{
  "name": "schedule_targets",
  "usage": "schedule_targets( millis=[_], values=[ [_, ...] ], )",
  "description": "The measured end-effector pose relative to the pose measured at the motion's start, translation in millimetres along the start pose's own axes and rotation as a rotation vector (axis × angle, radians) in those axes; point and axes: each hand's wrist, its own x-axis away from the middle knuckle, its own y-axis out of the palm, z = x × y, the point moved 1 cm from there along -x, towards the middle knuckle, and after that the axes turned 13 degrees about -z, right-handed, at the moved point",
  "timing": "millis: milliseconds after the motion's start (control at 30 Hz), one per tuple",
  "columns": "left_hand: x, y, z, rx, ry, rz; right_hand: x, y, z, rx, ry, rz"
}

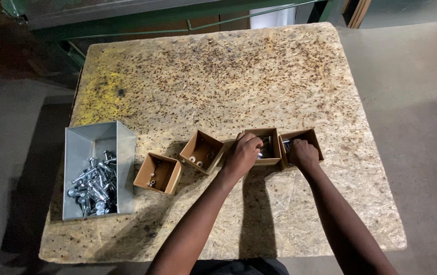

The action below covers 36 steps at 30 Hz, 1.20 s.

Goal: The person picks bolts from a metal bin and washers from a small cardboard box, then threads the washers onto the bolts by hand. The assembled fasteners are placed into a separate cardboard box. The process is repeated continuously throughout the clip.

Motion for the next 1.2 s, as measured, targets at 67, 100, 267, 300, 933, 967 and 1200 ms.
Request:
schedule_targets(
  millis=[67, 100, 267, 300, 933, 967, 1200],
  values=[
    [-20.3, 15.1, 3.8, 0.246, -0.247, -0.067, 5.6, -3.9, -0.7, -0.032, -0.004, -0.014],
    [-30.1, 24.5, 5.3, 0.493, -0.497, -0.134, 8.5, -5.7, 0.0, -0.062, -0.010, -0.030],
    [-57.3, 71.3, -31.3, -0.537, -0.055, -0.331, 128.0, -81.8, -38.8, -0.373, 0.057, 0.052],
    [-61.2, 73.0, -36.3, -0.585, -0.068, -0.327, 168.6, -112.1, -55.6, -0.484, 0.055, 0.112],
    [82.3, -76.0, 88.6, 0.351, -0.142, 0.024, 282.8, -72.7, -87.7, -1.143, -0.314, 0.515],
    [86.2, -80.9, 92.1, 0.386, -0.135, 0.010, 283.9, -73.3, -90.7, -1.121, -0.348, 0.529],
    [103.7, -88.7, 93.3, 0.199, -0.005, 0.017, 284.5, -70.8, -115.2, -1.039, -0.442, 0.463]
  ],
)
